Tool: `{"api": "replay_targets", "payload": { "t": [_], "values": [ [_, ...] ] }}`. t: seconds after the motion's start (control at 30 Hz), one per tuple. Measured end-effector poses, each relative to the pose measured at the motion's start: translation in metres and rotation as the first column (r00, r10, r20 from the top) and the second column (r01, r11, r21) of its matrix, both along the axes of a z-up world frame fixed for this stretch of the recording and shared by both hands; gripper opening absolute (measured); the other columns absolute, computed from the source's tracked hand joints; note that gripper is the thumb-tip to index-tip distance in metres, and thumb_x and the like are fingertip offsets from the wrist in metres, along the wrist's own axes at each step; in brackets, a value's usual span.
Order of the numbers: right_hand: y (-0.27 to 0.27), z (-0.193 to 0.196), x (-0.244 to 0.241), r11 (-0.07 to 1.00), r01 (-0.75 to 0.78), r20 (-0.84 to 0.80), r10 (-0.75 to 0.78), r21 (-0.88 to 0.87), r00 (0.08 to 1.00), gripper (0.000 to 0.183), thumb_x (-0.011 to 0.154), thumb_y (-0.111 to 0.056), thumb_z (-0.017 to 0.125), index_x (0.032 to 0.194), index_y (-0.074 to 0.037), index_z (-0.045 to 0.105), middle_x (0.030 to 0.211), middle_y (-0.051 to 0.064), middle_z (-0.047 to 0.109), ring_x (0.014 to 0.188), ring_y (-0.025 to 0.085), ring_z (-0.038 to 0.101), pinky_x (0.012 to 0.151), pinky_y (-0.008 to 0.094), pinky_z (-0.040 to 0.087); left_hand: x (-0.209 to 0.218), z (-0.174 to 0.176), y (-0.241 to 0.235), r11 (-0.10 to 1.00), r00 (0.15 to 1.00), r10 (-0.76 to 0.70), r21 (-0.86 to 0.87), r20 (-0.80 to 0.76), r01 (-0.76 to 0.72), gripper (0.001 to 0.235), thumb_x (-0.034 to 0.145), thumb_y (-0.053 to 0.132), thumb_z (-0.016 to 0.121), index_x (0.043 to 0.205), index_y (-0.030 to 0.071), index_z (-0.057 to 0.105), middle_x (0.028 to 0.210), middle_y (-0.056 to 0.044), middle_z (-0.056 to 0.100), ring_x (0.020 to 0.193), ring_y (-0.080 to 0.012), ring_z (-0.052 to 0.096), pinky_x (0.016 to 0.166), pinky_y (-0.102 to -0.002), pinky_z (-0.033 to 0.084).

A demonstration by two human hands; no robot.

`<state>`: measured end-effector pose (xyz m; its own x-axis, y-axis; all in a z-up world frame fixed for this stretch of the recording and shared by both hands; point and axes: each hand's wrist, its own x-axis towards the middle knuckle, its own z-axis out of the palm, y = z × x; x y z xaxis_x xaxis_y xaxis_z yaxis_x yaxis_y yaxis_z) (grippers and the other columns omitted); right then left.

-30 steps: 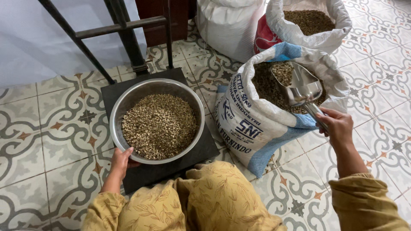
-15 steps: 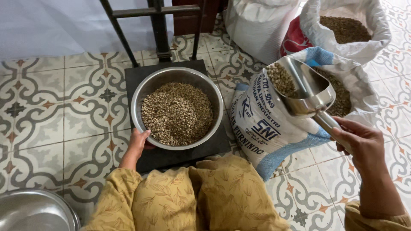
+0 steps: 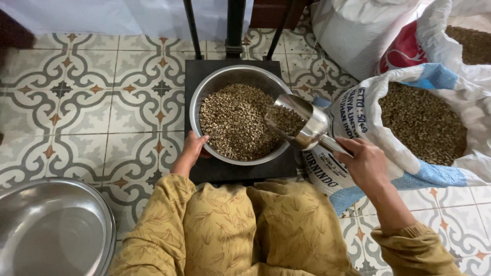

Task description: The person scoops grains from a large sack using a metal scoop and pours them into a metal bowl placed on a scale. The person repeats this scooping and pouring action multiple times to fill the bowl.

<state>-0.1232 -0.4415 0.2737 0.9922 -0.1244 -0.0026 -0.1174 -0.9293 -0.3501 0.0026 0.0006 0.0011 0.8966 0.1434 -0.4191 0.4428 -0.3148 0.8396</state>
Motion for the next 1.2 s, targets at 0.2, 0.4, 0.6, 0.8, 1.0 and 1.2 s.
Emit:
{"api": "replay_targets", "payload": {
  "t": [0.2,0.4,0.6,0.8,1.0,1.2],
  "values": [
    [0.049,-0.023,0.019,0.847,-0.197,0.115,0.289,-0.494,0.95,0.039,0.086,-0.032,0.064,0.125,-0.028,0.073,0.088,0.004,0.066,0.067,0.028,0.071,0.062,0.041,0.059,0.009,-0.03,0.004,0.999,1.0,-0.007,0.046,0.013,0.006,0.063,0.086,0.043,0.073,0.124,-0.004,0.055,0.13,-0.032,0.064,0.129,-0.0458,0.057,0.105,-0.056,0.048],
    [0.049,-0.016,0.031,0.655,-0.251,0.204,0.535,-0.713,0.82,0.041,0.086,-0.035,0.063,0.126,-0.026,0.067,0.091,0.003,0.059,0.073,0.024,0.07,0.065,0.037,0.056,0.008,-0.016,-0.001,0.947,0.991,0.09,-0.299,-0.098,-0.115,0.069,0.091,0.023,0.074,0.139,-0.01,0.036,0.138,-0.041,0.046,0.073,-0.0573,0.067,0.052,-0.063,0.061],
    [-0.005,0.069,-0.006,0.807,-0.109,0.352,0.369,-0.58,0.86,0.037,0.105,-0.043,0.066,0.137,-0.027,0.075,0.099,0.002,0.068,0.061,0.019,0.06,0.042,0.035,0.041,-0.005,0.038,-0.009,0.953,0.984,0.079,-0.277,-0.162,-0.122,0.04,0.094,0.025,0.064,0.121,0.002,0.045,0.11,-0.015,0.051,0.094,-0.0304,0.064,0.055,-0.046,0.065],
    [-0.127,0.102,-0.078,0.779,0.257,0.417,0.006,-0.572,0.909,0.045,0.106,-0.048,0.076,0.144,-0.024,0.082,0.121,0.006,0.08,0.087,0.029,0.074,0.068,0.039,0.05,0.001,0.001,-0.002,0.948,0.995,0.07,-0.307,-0.064,-0.086,0.034,0.095,0.021,0.065,0.121,0.002,0.054,0.098,-0.018,0.063,0.061,-0.0343,0.066,0.046,-0.048,0.06],
    [-0.199,0.107,-0.077,0.623,0.517,-0.019,-0.649,-0.587,0.76,0.046,0.093,-0.061,0.062,0.135,-0.044,0.071,0.122,0.013,0.078,0.106,0.039,0.072,0.075,0.046,0.054,-0.004,0.018,-0.001,0.927,0.996,0.054,-0.367,-0.067,-0.075,0.039,0.098,0.016,0.06,0.135,0.006,0.052,0.116,-0.018,0.062,0.093,-0.0385,0.063,0.058,-0.059,0.06],
    [-0.215,0.101,-0.048,0.756,0.497,-0.412,-0.651,-0.426,0.637,0.029,0.097,-0.044,0.067,0.093,-0.022,0.085,0.074,0.003,0.076,0.069,0.017,0.07,0.055,0.03,0.039,-0.004,0.017,0.003,0.921,0.998,0.022,-0.387,-0.053,-0.04,0.035,0.099,0.014,0.059,0.133,0.004,0.055,0.113,-0.021,0.065,0.093,-0.0394,0.064,0.062,-0.061,0.059]
  ]
}}
